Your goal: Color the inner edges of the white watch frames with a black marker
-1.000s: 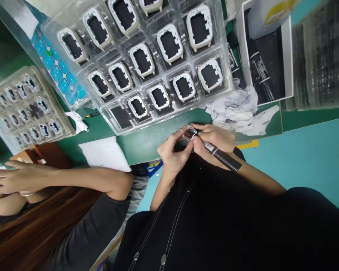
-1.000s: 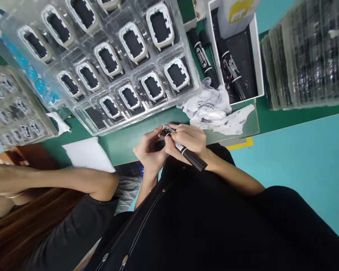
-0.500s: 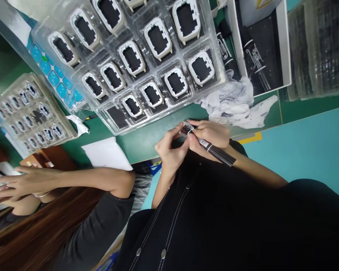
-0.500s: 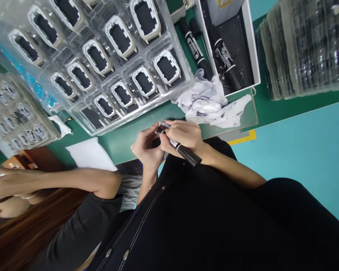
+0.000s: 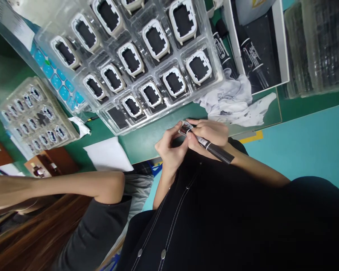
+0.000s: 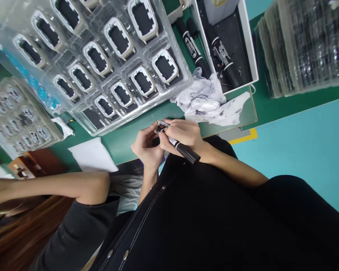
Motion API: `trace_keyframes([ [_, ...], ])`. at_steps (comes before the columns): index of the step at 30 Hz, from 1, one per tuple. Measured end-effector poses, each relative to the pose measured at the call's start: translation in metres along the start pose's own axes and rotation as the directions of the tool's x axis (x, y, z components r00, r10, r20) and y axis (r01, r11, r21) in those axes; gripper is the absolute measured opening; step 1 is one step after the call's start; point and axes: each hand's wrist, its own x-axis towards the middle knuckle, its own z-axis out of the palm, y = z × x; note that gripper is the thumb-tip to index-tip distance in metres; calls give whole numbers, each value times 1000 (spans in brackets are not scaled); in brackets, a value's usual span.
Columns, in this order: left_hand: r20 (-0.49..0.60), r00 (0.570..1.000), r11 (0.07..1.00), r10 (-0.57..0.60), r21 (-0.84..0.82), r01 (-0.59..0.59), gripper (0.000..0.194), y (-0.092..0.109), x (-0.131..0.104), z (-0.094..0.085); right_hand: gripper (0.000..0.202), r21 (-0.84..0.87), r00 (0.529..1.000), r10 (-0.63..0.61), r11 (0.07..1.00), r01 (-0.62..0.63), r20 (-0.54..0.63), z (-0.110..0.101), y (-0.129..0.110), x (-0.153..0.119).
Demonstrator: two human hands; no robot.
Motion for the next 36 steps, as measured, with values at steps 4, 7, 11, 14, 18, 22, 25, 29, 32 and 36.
trace_keyframes([
  [4, -1, 1000, 1000, 9, 17, -9, 37, 0, 0, 0, 20, 51, 999, -16, 999, 18, -49, 0, -1, 3],
  [7, -9, 999, 999, -39, 8, 39, 42, 1, 1, 2, 21, 54, 999, 1, 999, 1, -44, -1, -3, 8],
  [11, 0, 997, 995, -82, -52, 81, 48, 2, 5, 3, 21, 75, 1000, 9, 997, -9, 12, -8, -6, 11],
  [14, 14, 997, 992, -80, -101, 81, 49, 4, 7, 2, 19, 83, 999, 32, 996, -35, 39, -11, -6, 11],
  [18, 46, 995, 993, -84, -75, 87, 51, 6, 8, 1, 14, 141, 998, 59, 988, -55, -28, -8, -3, 8],
  [22, 60, 993, 991, -102, -79, 107, 52, 6, 8, 1, 13, 159, 996, 86, 984, -81, -30, -9, -4, 10],
  [25, 50, 993, 987, -106, -114, 112, 50, 5, 7, 1, 14, 137, 993, 107, 984, -111, 43, -14, -7, 14],
  [29, 58, 994, 992, -91, -82, 95, 50, 2, 6, 1, 15, 118, 993, 104, 987, -109, 55, -17, -9, 16],
  [32, 77, 994, 996, -83, -33, 86, 50, 1, 4, -1, 13, 109, 989, 123, 985, -132, 85, -17, -8, 15],
  [36, 81, 994, 997, -70, -17, 72, 48, 1, 2, -1, 14, 109, 994, 100, 988, -105, 50, -17, -9, 16],
])
